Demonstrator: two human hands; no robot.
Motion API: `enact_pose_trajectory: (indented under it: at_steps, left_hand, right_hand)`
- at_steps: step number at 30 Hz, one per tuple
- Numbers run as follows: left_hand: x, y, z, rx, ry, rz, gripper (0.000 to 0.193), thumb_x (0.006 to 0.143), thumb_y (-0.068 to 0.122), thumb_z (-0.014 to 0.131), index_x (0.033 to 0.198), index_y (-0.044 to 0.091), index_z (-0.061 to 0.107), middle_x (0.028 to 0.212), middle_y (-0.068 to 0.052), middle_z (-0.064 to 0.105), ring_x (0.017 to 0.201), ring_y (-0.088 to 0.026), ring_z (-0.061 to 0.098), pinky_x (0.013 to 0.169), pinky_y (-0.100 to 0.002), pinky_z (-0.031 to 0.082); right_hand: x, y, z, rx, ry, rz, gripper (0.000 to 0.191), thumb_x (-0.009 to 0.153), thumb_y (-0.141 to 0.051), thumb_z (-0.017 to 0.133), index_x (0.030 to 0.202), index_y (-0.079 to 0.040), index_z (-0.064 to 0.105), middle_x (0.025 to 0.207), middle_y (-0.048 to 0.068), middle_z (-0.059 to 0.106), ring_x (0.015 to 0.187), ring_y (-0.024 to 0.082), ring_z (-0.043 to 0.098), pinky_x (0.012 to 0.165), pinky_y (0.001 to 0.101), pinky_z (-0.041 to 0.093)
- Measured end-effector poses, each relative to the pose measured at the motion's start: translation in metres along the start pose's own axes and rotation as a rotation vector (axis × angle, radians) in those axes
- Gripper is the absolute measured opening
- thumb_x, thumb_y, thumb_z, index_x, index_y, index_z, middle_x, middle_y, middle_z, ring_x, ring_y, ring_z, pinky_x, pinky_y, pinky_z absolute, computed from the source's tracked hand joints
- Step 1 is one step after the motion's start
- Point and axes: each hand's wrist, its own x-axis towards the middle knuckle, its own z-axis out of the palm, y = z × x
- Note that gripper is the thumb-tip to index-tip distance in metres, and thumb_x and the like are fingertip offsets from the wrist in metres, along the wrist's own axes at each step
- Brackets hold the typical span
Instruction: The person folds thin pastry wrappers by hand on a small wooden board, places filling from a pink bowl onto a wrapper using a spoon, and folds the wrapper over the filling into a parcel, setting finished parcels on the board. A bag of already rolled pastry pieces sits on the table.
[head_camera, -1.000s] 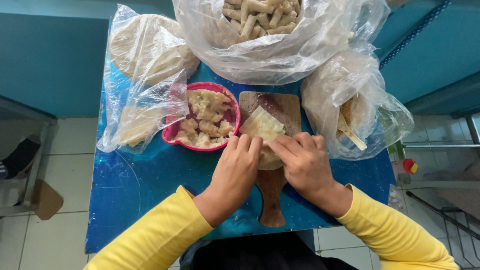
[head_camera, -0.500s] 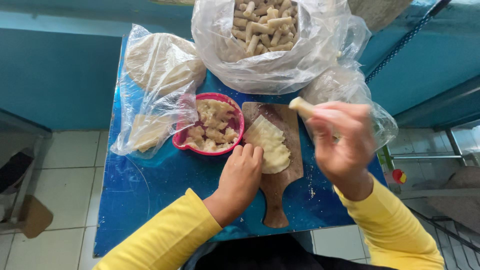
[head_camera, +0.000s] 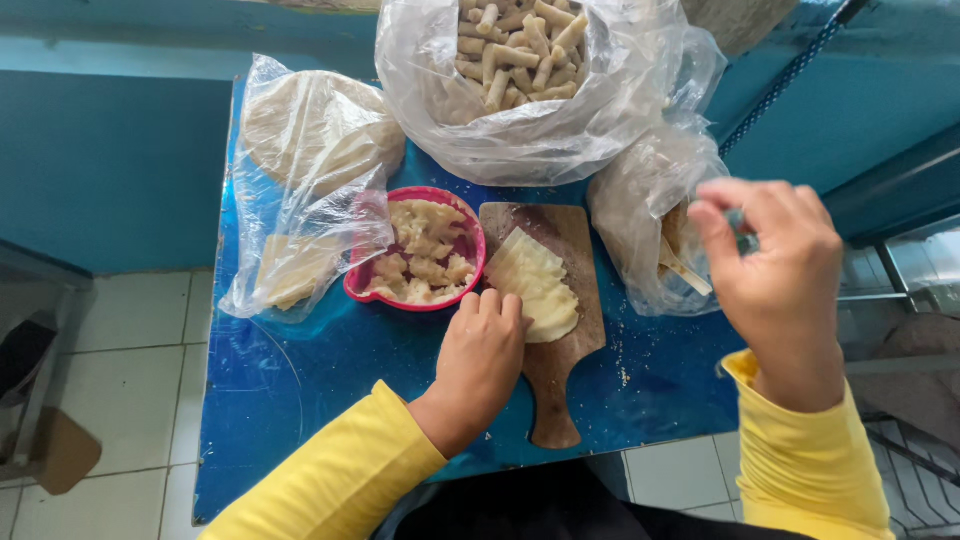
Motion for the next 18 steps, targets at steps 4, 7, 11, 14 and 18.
enact_pose_trajectory:
  at_steps: [4, 7, 11, 14, 18]
  left_hand:
    - [-0.002, -0.001, -0.004, 0.044, -0.015, 0.029, 0.020, 0.092, 0.025, 0.063, 0.086, 0.006, 0.063, 0.086, -0.012, 0.058, 0.086, -0.030, 0.056, 0.075, -0.040, 0.047]
    - [-0.003, -0.004, -0.006, 0.066, -0.049, 0.082, 0.019, 0.091, 0.024, 0.064, 0.084, 0.007, 0.065, 0.087, -0.011, 0.059, 0.088, -0.030, 0.056, 0.077, -0.041, 0.047]
    - [-0.003, -0.006, -0.005, 0.003, -0.053, 0.044, 0.021, 0.091, 0.025, 0.065, 0.085, 0.005, 0.064, 0.087, -0.013, 0.059, 0.088, -0.032, 0.056, 0.077, -0.042, 0.047]
    - [-0.003, -0.007, -0.004, -0.063, -0.045, -0.006, 0.024, 0.091, 0.026, 0.067, 0.088, 0.003, 0.061, 0.087, -0.014, 0.059, 0.087, -0.034, 0.057, 0.077, -0.043, 0.048]
    - [-0.004, -0.006, -0.003, -0.144, -0.048, -0.070, 0.027, 0.090, 0.027, 0.069, 0.089, 0.003, 0.058, 0.086, -0.016, 0.060, 0.086, -0.036, 0.059, 0.076, -0.045, 0.049]
  right_hand:
    - [-0.034, 0.025, 0.007, -0.357, -0.185, 0.011, 0.037, 0.086, -0.039, 0.085, 0.111, -0.013, 0.074, 0.095, 0.007, 0.071, 0.087, 0.029, 0.062, 0.075, 0.0418, 0.046]
    - [-0.050, 0.039, 0.017, -0.210, -0.308, 0.156, 0.047, 0.078, -0.034, 0.086, 0.116, -0.010, 0.071, 0.083, 0.004, 0.072, 0.079, 0.027, 0.063, 0.073, 0.0433, 0.046]
    - [-0.054, 0.054, 0.031, 0.107, -0.208, 0.313, 0.027, 0.088, -0.021, 0.079, 0.112, -0.010, 0.073, 0.085, 0.005, 0.071, 0.076, 0.022, 0.062, 0.069, 0.0361, 0.050]
    - [-0.050, 0.060, 0.046, 0.223, -0.078, 0.296, 0.021, 0.092, -0.016, 0.077, 0.111, -0.009, 0.075, 0.089, 0.005, 0.071, 0.076, 0.017, 0.060, 0.068, 0.0309, 0.049]
    - [-0.047, 0.068, 0.069, 0.480, -0.098, 0.535, 0.021, 0.100, -0.019, 0.072, 0.116, -0.007, 0.077, 0.084, 0.003, 0.065, 0.071, 0.009, 0.052, 0.064, 0.0266, 0.043]
